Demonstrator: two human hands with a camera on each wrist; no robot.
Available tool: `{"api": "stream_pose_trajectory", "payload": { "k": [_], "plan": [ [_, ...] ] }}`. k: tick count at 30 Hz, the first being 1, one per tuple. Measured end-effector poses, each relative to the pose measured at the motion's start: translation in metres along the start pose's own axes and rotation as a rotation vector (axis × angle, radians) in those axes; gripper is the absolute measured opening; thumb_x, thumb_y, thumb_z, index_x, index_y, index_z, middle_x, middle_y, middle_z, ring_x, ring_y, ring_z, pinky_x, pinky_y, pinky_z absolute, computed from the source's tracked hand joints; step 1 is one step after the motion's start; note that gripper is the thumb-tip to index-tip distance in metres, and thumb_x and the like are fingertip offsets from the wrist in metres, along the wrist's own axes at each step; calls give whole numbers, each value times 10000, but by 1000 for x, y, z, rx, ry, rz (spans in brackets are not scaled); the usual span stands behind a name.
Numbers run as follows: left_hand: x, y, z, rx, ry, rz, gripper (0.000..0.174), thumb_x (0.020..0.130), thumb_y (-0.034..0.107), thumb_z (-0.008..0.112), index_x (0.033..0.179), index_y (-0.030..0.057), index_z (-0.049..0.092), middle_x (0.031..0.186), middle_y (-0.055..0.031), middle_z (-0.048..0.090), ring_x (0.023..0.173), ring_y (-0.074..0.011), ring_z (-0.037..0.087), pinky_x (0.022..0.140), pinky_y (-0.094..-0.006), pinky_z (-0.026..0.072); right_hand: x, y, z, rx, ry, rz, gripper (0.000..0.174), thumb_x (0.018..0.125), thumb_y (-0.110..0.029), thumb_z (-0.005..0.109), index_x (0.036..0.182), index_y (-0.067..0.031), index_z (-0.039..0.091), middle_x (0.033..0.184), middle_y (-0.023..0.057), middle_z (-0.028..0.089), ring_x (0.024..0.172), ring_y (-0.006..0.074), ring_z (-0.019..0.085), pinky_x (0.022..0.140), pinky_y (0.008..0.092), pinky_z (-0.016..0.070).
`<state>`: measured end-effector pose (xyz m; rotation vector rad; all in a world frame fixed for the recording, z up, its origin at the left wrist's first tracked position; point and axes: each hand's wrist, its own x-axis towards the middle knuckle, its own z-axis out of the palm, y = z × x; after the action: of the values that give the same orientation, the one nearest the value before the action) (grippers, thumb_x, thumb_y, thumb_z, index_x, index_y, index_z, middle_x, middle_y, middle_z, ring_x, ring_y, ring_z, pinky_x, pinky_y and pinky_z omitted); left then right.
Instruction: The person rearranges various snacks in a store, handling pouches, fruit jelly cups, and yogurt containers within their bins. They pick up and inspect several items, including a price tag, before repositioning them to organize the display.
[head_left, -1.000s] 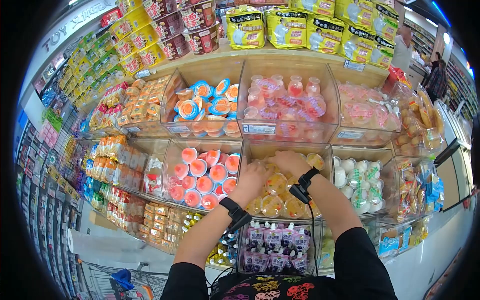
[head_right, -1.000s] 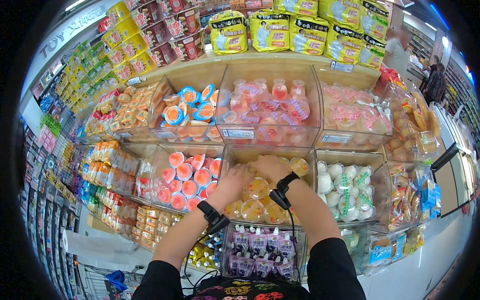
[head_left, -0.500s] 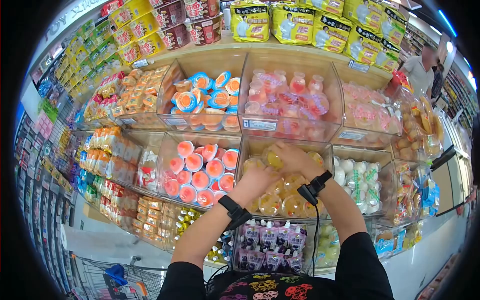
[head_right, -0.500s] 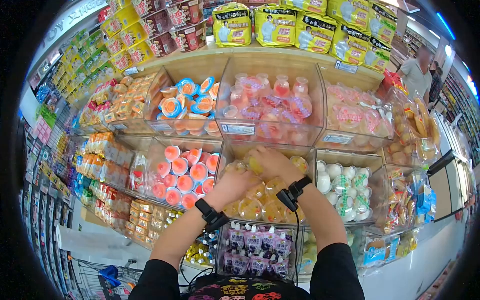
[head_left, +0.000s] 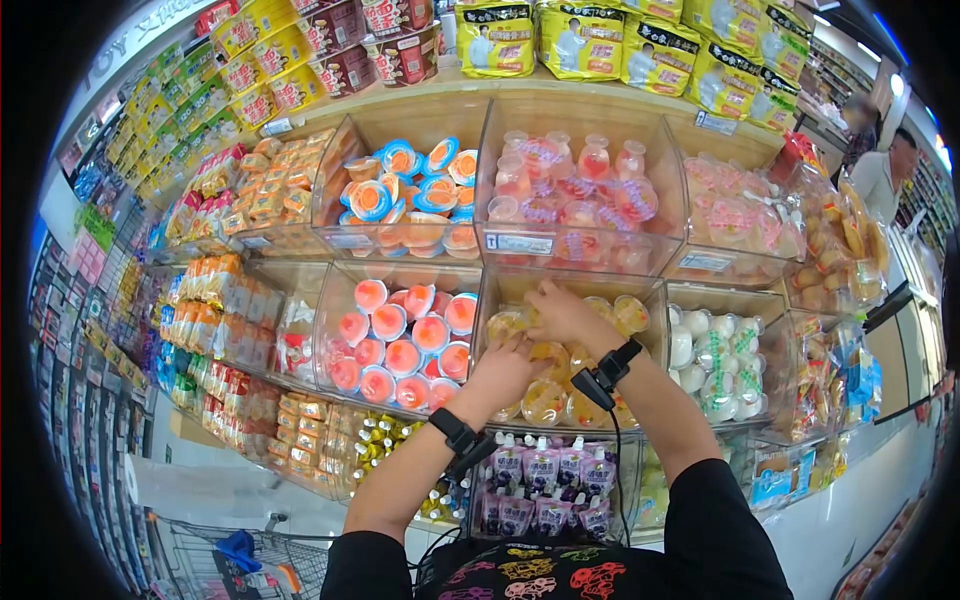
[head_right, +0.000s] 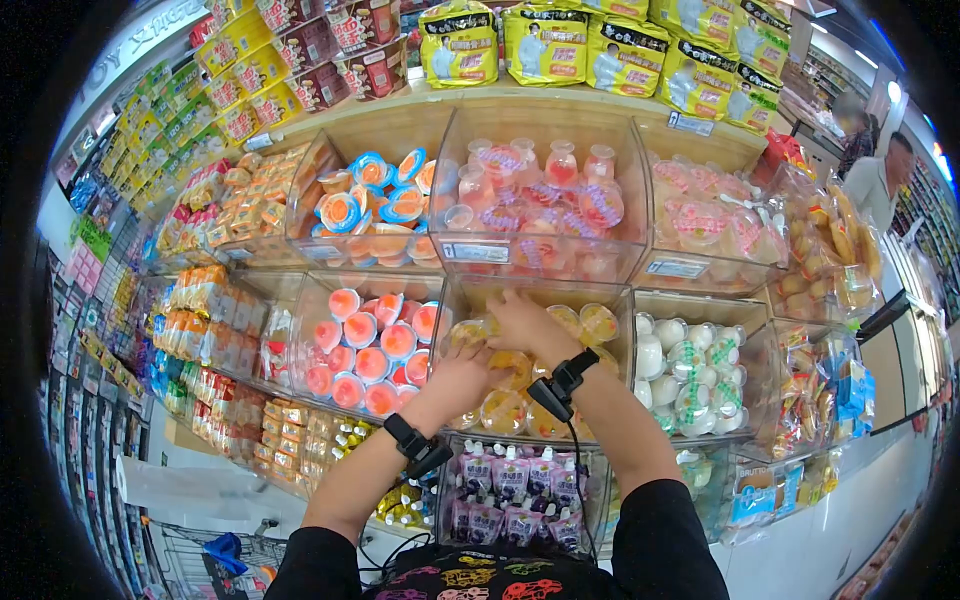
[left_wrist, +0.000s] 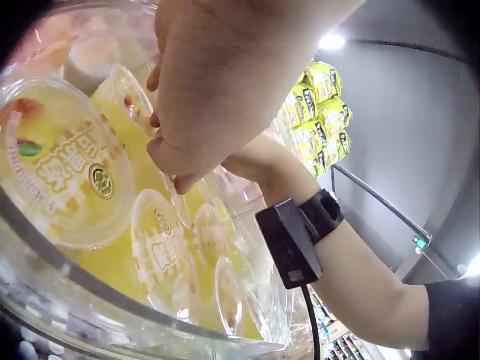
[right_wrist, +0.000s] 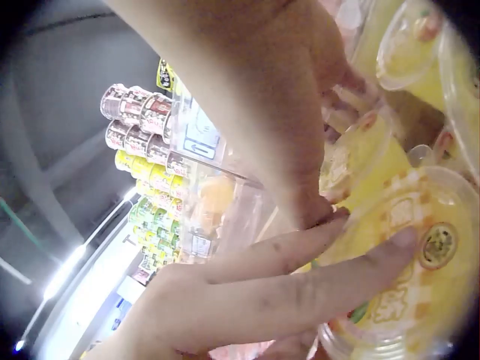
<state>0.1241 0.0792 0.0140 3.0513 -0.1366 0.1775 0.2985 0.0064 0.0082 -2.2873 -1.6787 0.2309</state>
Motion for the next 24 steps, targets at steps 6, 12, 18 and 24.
{"api": "stream_pose_trajectory", "payload": {
  "k": [6,12,18,24],
  "plan": [
    [-5,0,7,-11,119,1,319,780,172,559,1081,201,659,1156,-131,565,1134,-283,515,1006,-469,347,-10,-3,1,29,15,45,553,736,-359,654,1198,-74,547,1079,166,522,1031,336,517,864,403,457],
    [-5,-2,2,-182,109,-84,239,772,225,596,975,119,664,1041,-110,602,954,-269,582,841,-377,469,-8,-20,5,-72,157,220,492,756,-385,655,1152,-100,588,1101,176,523,1025,331,529,841,410,475],
    [14,-3,-1,-210,247,-281,380,744,179,639,1096,54,570,1090,-143,570,1021,-300,548,851,-386,467,-10,-14,11,-105,117,253,476,804,-382,610,1176,-89,561,1055,172,568,1004,328,557,819,431,475],
    [60,-24,9,-297,126,-275,676,682,237,734,1241,17,423,1168,-207,504,1088,-361,513,896,-411,454,-25,12,4,-16,168,99,379,786,-248,592,1131,-98,544,1022,158,607,983,318,571,826,441,461]
  ]
}}
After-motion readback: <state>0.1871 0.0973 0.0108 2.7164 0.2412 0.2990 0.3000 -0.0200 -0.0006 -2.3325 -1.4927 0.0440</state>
